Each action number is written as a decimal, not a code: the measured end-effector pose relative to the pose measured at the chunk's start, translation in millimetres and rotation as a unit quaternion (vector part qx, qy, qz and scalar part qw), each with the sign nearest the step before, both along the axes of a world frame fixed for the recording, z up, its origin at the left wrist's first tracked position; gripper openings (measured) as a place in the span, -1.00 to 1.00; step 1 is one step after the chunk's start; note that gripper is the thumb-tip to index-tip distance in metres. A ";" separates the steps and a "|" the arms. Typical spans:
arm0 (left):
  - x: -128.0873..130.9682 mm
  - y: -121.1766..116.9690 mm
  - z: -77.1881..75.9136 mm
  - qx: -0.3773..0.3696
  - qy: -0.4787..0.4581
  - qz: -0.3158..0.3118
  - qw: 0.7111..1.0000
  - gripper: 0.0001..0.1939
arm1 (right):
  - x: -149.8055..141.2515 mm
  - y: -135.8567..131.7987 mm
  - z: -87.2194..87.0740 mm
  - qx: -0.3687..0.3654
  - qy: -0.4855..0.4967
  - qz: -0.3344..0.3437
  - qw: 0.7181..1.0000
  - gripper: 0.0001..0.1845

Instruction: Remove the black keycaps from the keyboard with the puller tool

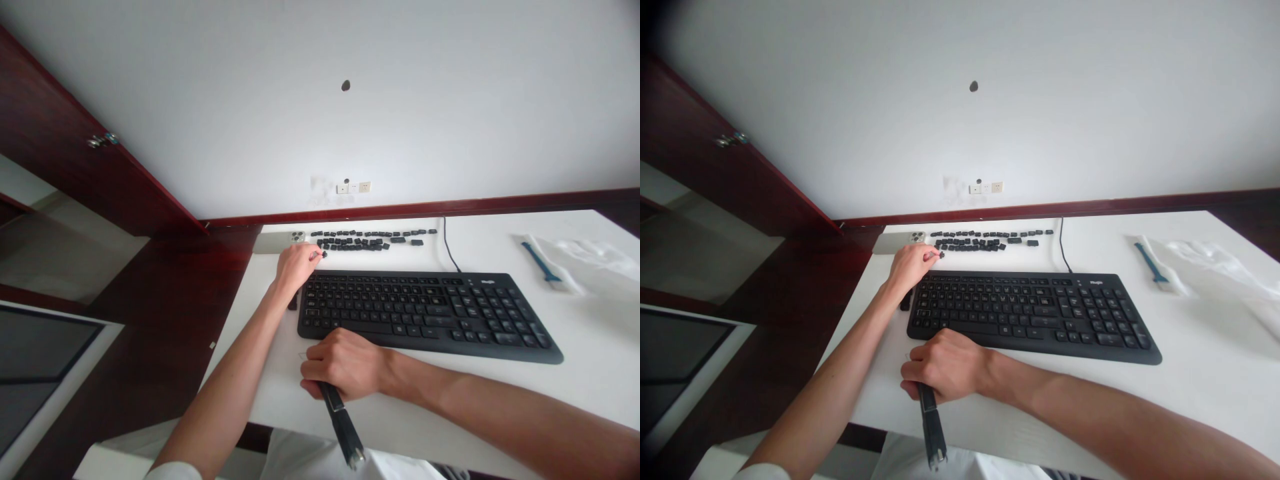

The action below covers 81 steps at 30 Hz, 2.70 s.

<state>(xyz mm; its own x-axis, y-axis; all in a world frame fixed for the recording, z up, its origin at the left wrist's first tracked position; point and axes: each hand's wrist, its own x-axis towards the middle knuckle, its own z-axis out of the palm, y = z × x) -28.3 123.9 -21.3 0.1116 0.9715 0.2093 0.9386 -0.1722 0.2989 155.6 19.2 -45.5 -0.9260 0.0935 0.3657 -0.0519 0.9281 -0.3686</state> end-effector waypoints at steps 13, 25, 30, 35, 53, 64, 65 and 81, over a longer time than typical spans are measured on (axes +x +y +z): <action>0.9 6.7 -7.3 0.035 -0.041 -0.057 0.997 -0.89 | -0.8 0.6 -1.0 -0.012 0.012 -0.007 1.000 -0.69; 3.9 3.3 0.2 -0.009 0.004 -0.017 1.000 -0.88 | 0.5 0.0 -4.3 -0.013 0.015 -0.014 1.000 -0.71; -5.7 4.6 0.4 0.004 0.003 -0.010 1.000 -0.87 | 0.7 -0.4 -3.6 -0.013 0.009 -0.010 1.000 -0.71; -10.4 6.4 -3.4 0.018 0.003 -0.029 0.999 -0.88 | 0.0 0.9 -4.3 -0.014 0.010 -0.010 1.000 -0.71; -10.7 -35.6 35.7 0.075 -0.085 -0.036 0.993 -0.85 | 16.2 41.1 34.3 -0.159 0.100 -0.174 0.967 -0.83; 30.9 -132.1 4.8 0.015 -0.131 -0.007 0.991 -0.77 | 37.7 91.7 41.9 -0.231 0.122 -0.332 0.906 -0.70; 33.6 -135.8 -0.3 0.018 -0.133 -0.003 0.991 -0.70 | 38.0 92.2 42.4 -0.234 0.114 -0.317 0.912 -0.72; 44.1 -133.7 -7.4 -0.001 -0.071 0.012 0.997 -0.41 | 37.4 86.6 47.2 -0.219 -0.007 -0.239 0.946 -0.83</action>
